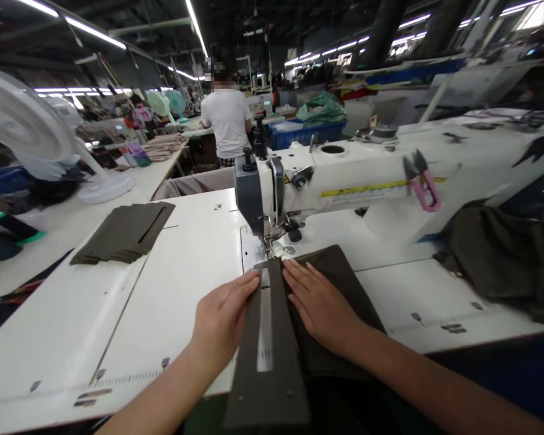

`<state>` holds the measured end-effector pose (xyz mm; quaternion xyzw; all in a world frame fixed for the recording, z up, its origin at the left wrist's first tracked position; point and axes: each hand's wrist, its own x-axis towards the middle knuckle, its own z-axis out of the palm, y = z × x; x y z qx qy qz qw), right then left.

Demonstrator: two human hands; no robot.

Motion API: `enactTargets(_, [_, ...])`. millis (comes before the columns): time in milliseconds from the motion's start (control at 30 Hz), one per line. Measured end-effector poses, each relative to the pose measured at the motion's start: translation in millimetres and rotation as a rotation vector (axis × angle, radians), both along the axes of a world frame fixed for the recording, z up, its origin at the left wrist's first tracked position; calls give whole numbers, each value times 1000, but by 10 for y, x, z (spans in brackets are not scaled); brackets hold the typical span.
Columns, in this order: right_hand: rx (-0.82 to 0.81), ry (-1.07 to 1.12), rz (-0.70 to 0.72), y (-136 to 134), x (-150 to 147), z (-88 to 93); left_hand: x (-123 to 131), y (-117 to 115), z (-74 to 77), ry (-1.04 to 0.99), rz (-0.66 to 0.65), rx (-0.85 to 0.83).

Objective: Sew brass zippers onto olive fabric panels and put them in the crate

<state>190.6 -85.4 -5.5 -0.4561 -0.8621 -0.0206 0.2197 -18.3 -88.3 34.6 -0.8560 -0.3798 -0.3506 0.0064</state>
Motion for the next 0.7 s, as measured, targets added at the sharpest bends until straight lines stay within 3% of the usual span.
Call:
enactTargets(133, [-26, 14, 59, -1, 16, 23, 255, 67, -113, 255, -56, 0])
enactTargets(233, [-37, 42, 54, 13, 28, 36, 298, 137, -176, 340, -61, -45])
enactTargets(533, [-64, 112, 65, 45, 49, 72, 292, 155, -84, 420, -57, -123])
enactTargets(700, [-103, 184, -33, 106, -5, 143, 285, 178, -89, 483, -42, -84])
